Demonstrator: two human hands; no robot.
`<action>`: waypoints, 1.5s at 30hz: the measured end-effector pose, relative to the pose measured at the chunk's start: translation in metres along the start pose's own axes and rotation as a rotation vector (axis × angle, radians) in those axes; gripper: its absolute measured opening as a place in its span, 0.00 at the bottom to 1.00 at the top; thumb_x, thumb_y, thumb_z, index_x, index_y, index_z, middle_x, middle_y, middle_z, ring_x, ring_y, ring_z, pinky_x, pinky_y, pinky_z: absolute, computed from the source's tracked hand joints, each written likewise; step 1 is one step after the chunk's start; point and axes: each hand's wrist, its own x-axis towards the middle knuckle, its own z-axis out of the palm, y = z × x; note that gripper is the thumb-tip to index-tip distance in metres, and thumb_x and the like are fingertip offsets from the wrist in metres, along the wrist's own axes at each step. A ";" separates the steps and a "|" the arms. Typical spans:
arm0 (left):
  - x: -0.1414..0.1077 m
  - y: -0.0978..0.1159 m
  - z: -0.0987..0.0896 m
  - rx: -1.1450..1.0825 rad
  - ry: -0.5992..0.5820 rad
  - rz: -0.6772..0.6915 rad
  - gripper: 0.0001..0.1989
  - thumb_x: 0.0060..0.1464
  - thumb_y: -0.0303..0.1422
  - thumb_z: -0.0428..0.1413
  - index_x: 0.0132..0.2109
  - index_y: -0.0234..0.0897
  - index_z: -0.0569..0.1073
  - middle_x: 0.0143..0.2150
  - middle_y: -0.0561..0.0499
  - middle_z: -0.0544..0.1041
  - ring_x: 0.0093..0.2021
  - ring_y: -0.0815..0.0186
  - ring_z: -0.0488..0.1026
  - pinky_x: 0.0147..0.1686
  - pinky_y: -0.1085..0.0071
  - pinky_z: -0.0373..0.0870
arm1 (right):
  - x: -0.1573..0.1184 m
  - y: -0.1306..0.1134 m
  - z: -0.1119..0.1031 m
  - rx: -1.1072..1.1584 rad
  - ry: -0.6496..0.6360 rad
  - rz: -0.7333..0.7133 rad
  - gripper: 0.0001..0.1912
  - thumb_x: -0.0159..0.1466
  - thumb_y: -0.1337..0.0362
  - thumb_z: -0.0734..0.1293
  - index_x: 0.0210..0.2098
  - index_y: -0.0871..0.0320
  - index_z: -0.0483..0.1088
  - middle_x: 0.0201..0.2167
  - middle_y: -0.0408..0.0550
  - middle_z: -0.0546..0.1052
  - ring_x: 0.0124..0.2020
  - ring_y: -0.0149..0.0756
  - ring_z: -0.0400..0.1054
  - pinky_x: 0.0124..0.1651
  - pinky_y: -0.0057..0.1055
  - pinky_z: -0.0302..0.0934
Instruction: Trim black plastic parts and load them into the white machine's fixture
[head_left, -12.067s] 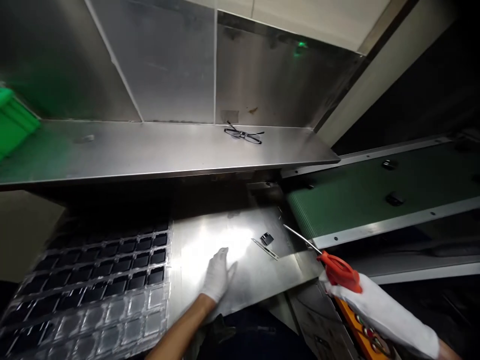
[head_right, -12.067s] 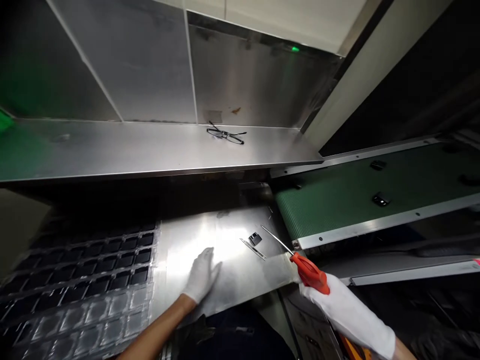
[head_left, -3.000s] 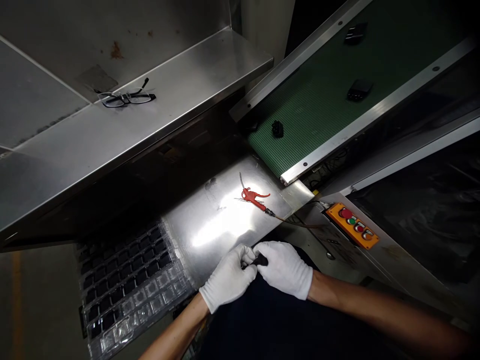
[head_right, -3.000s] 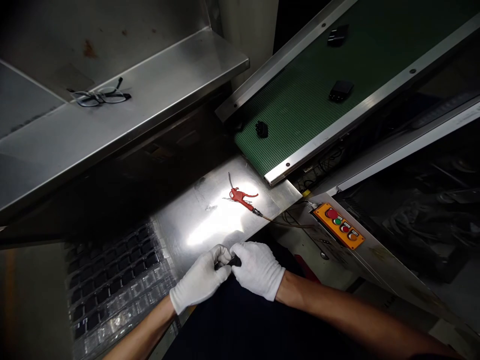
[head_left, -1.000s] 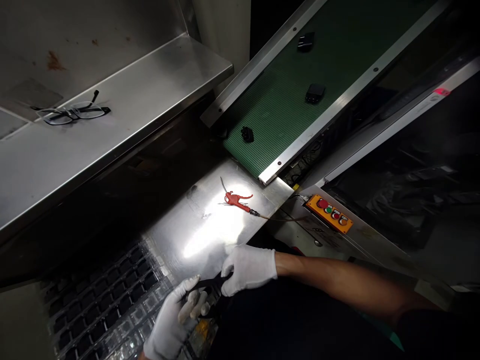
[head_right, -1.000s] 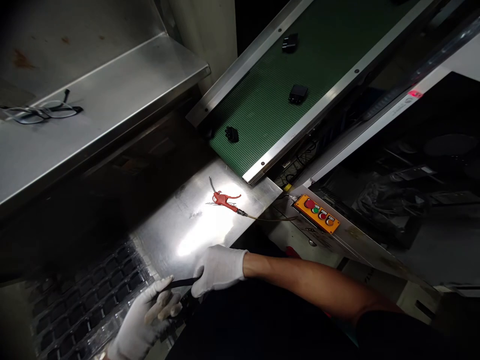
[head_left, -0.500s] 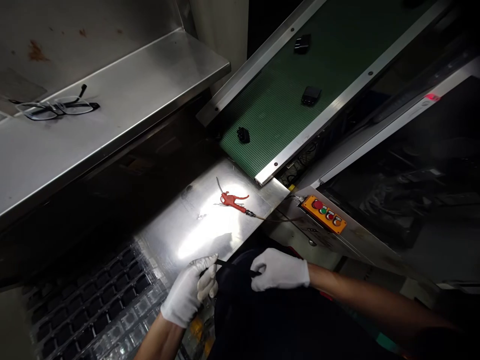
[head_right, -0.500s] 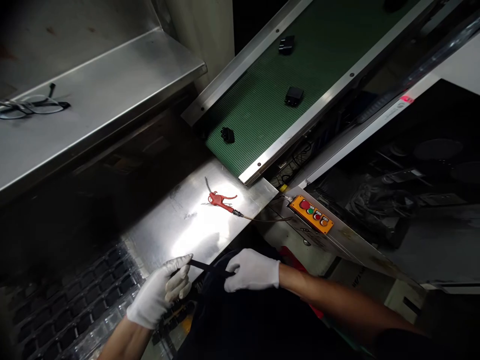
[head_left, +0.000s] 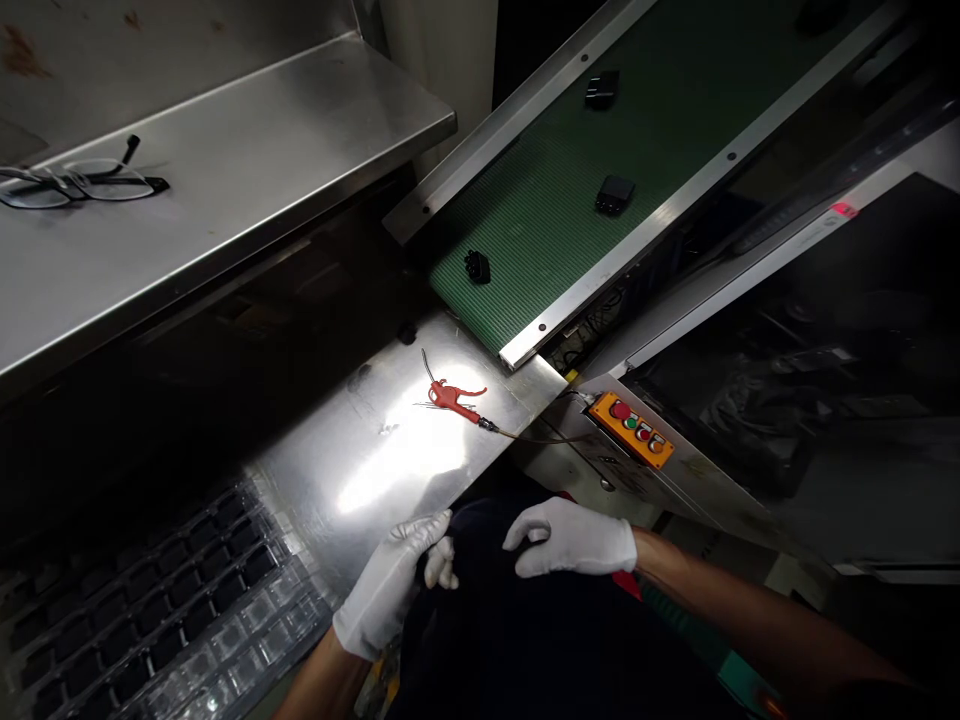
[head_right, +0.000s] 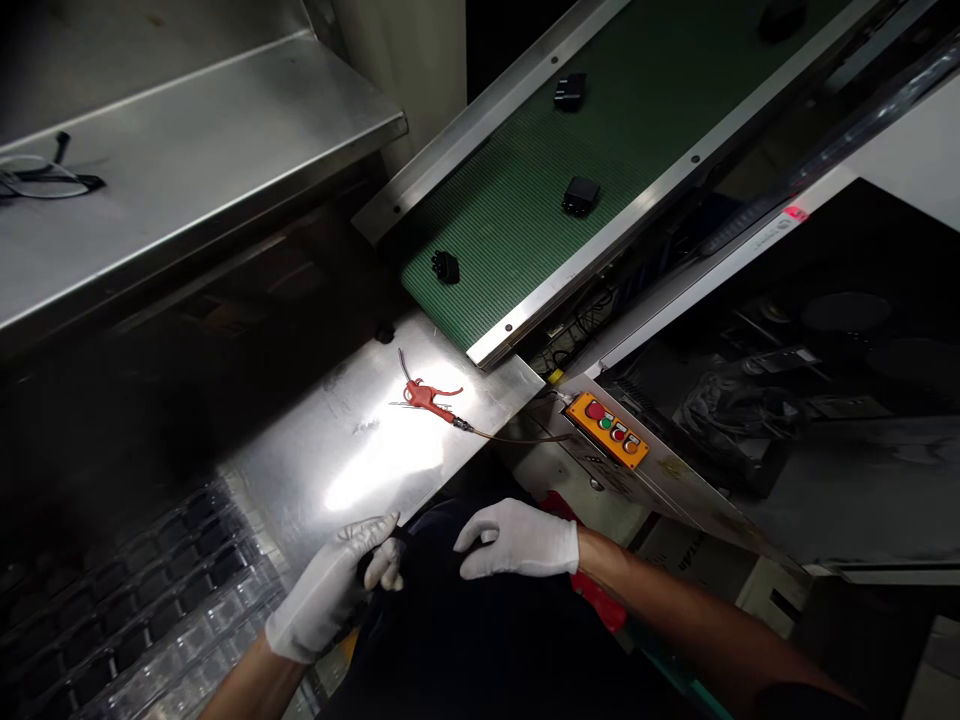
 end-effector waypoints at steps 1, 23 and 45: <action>0.001 0.003 -0.001 0.018 -0.008 0.015 0.29 0.56 0.52 0.58 0.17 0.37 0.66 0.16 0.54 0.64 0.21 0.68 0.64 0.30 0.70 0.66 | 0.000 0.000 0.000 0.005 -0.012 -0.001 0.19 0.53 0.55 0.76 0.44 0.53 0.80 0.27 0.37 0.72 0.28 0.27 0.62 0.32 0.25 0.54; 0.012 0.025 -0.009 0.249 -0.083 -0.033 0.26 0.56 0.56 0.57 0.27 0.35 0.74 0.12 0.58 0.59 0.15 0.74 0.52 0.20 0.74 0.52 | -0.004 0.021 -0.034 0.032 0.068 0.032 0.16 0.63 0.53 0.66 0.34 0.61 0.75 0.20 0.37 0.61 0.21 0.25 0.51 0.23 0.26 0.44; 0.024 0.050 0.011 0.114 -0.048 0.099 0.25 0.58 0.47 0.60 0.20 0.35 0.67 0.14 0.56 0.66 0.15 0.76 0.57 0.24 0.74 0.61 | 0.048 -0.046 0.017 0.303 -0.063 -0.427 0.07 0.63 0.62 0.68 0.34 0.60 0.73 0.35 0.44 0.75 0.40 0.33 0.67 0.48 0.31 0.59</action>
